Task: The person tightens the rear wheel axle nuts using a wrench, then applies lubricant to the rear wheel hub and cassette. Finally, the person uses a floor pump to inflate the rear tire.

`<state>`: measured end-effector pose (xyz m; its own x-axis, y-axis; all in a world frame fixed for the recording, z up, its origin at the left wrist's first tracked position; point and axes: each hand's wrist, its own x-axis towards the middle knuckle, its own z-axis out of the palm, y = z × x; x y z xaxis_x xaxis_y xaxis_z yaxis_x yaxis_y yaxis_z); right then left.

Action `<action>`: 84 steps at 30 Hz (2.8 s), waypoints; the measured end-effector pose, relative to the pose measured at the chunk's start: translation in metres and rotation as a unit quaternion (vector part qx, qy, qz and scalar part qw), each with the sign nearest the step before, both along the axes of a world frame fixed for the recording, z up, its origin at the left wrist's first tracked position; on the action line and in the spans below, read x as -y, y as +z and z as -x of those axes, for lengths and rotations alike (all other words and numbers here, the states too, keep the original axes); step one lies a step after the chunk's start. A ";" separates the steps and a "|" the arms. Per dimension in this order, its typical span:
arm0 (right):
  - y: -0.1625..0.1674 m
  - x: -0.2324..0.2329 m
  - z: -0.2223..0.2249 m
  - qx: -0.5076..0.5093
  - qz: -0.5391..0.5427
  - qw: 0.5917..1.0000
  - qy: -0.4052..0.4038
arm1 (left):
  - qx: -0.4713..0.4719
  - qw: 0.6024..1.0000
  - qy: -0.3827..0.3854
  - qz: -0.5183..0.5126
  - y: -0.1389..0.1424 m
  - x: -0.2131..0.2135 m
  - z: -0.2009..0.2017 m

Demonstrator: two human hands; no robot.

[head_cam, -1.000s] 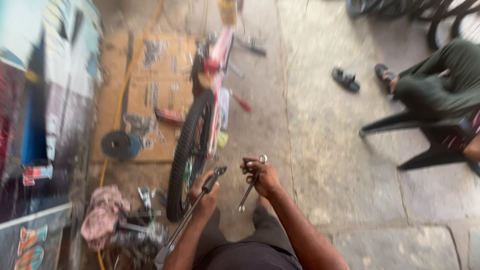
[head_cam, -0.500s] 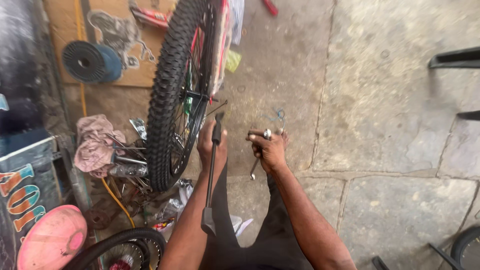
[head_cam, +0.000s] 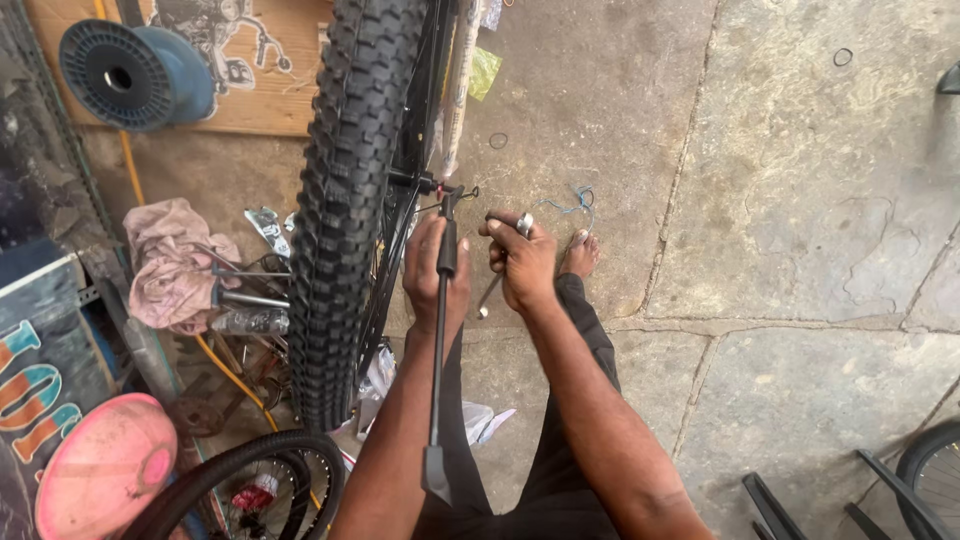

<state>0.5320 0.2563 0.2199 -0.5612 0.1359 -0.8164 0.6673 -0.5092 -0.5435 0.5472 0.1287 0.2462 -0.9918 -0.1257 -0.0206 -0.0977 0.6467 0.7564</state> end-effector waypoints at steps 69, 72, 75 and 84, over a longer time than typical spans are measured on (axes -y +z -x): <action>-0.078 0.040 0.010 -0.015 0.223 0.970 -0.095 | -0.069 0.958 -0.194 0.202 -0.019 0.028 0.031; -0.080 0.043 0.018 -0.002 0.220 0.970 -0.099 | -0.074 0.955 -0.198 0.209 -0.019 0.030 0.031; -0.080 0.046 0.023 -0.016 0.252 0.960 -0.118 | -0.071 0.957 -0.196 0.200 -0.019 0.030 0.031; -0.082 0.059 0.015 -0.010 0.208 0.966 -0.152 | -0.083 0.955 -0.206 0.196 -0.022 0.032 0.029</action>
